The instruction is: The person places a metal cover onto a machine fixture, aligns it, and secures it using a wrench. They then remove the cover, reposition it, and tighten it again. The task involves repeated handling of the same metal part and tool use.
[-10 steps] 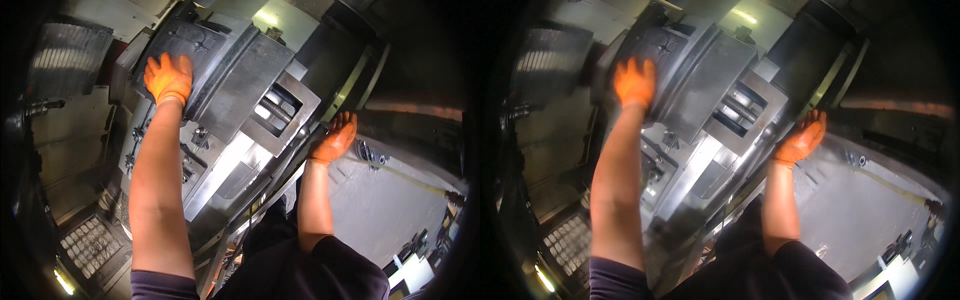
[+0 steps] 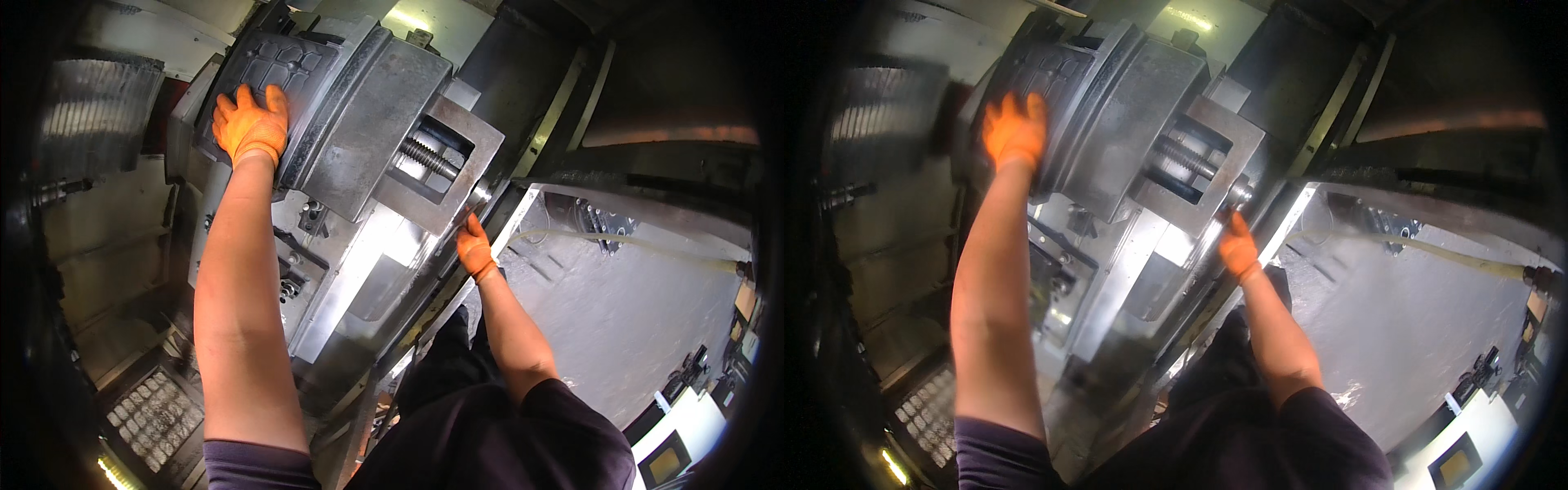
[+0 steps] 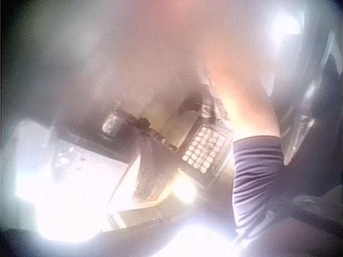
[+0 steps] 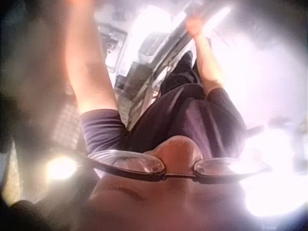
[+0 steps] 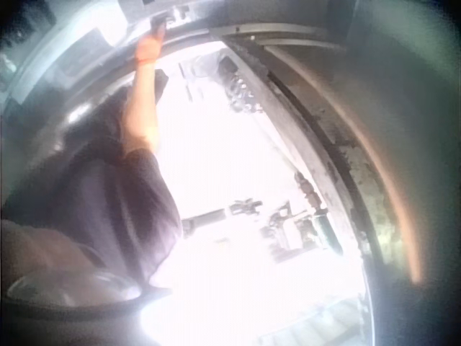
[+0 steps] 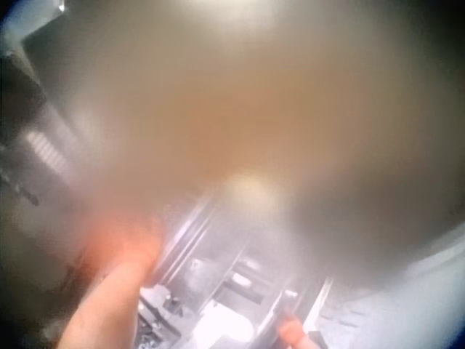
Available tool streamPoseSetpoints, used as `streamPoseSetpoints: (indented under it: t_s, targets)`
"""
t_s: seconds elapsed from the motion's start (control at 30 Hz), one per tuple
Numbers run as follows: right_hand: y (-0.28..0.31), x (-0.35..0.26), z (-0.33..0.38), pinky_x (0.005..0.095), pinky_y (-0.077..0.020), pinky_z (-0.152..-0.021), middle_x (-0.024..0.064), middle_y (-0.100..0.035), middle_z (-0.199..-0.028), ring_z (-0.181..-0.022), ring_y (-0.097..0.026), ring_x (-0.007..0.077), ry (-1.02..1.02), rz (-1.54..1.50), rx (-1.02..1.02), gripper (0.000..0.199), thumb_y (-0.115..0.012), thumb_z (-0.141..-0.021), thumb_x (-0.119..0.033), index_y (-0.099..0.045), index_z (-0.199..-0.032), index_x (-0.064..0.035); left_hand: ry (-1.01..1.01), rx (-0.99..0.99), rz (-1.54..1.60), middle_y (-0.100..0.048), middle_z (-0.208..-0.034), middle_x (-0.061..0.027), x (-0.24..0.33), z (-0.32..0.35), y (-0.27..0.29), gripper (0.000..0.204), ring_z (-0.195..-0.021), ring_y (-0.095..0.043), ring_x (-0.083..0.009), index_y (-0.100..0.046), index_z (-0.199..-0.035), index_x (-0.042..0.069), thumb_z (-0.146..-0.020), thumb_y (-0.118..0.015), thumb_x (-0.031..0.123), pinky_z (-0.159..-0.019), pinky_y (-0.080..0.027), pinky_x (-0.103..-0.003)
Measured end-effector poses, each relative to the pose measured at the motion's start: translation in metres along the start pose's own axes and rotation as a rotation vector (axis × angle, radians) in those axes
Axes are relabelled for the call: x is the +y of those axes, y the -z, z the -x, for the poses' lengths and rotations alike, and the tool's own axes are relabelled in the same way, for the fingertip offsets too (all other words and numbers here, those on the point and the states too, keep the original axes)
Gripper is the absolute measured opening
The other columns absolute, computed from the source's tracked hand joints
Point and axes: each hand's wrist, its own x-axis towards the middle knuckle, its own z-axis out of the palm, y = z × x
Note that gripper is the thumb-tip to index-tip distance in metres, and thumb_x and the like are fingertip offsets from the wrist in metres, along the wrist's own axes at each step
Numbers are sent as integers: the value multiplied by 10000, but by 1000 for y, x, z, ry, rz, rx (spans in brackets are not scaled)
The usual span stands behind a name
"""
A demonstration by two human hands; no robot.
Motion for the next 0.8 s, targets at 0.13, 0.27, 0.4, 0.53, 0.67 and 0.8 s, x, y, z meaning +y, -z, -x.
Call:
streamPoseSetpoints:
  t_s: [0.13, 0.27, 0.4, 0.53, 0.67, 0.8]
  targets:
    - [96, -24, 0, 315, -528, -885, 130, -659, -1182, -1077, -656, 239, -337, -1770, -279, 517, -426, -1008, 2, -367, -1518, -60, 17, -36, 4, -500, -1427, -243, -9, 6, 2, 671, -1339, -465, -410, -620, -1351, 105, -928, -512, 615, -1165, -318, -512]
    - [273, 40, -18, 337, -545, -859, 165, -634, -1172, -965, -657, 224, -452, -2131, 37, 747, -403, -1008, 25, -56, -1661, -85, -3, -13, -10, -506, -1402, -266, -13, 9, 0, 623, -1318, -474, -433, -629, -1293, 85, -936, -521, 585, -1152, -334, -527]
    - [301, 123, -74, 307, -504, -745, 86, -629, -974, -814, -605, 166, -393, -1589, 391, 385, -488, -1052, -189, -425, -1411, -64, 35, -56, 79, -478, -1444, -287, -2, 4, 21, 596, -1314, -462, -450, -613, -1275, 72, -904, -596, 538, -1146, -332, -556]
    - [256, 178, -162, 349, -488, -665, 87, -654, -819, -725, -612, 209, -712, -1187, 403, 452, -520, -1072, -431, -730, -1157, -40, 51, -1, 92, -444, -1480, -275, -6, 11, 19, 585, -1355, -422, -441, -615, -1284, 62, -909, -612, 512, -1168, -300, -561]
    - [69, 210, -223, 396, -517, -753, 188, -717, -998, -866, -674, 290, -862, -958, 32, 562, -492, -1062, -506, -702, -1167, 5, 93, -62, 113, -409, -1520, -293, -8, 11, 33, 620, -1405, -379, -452, -588, -1353, 59, -917, -611, 499, -1193, -260, -559]
    - [-108, 161, -174, 377, -533, -836, 147, -722, -1103, -980, -670, 252, -775, -928, -319, 523, -492, -1063, -491, -669, -1222, -25, 67, -106, 151, -388, -1541, -308, 15, 5, 23, 636, -1428, -355, -459, -570, -1384, 53, -924, -607, 492, -1203, -243, -554]
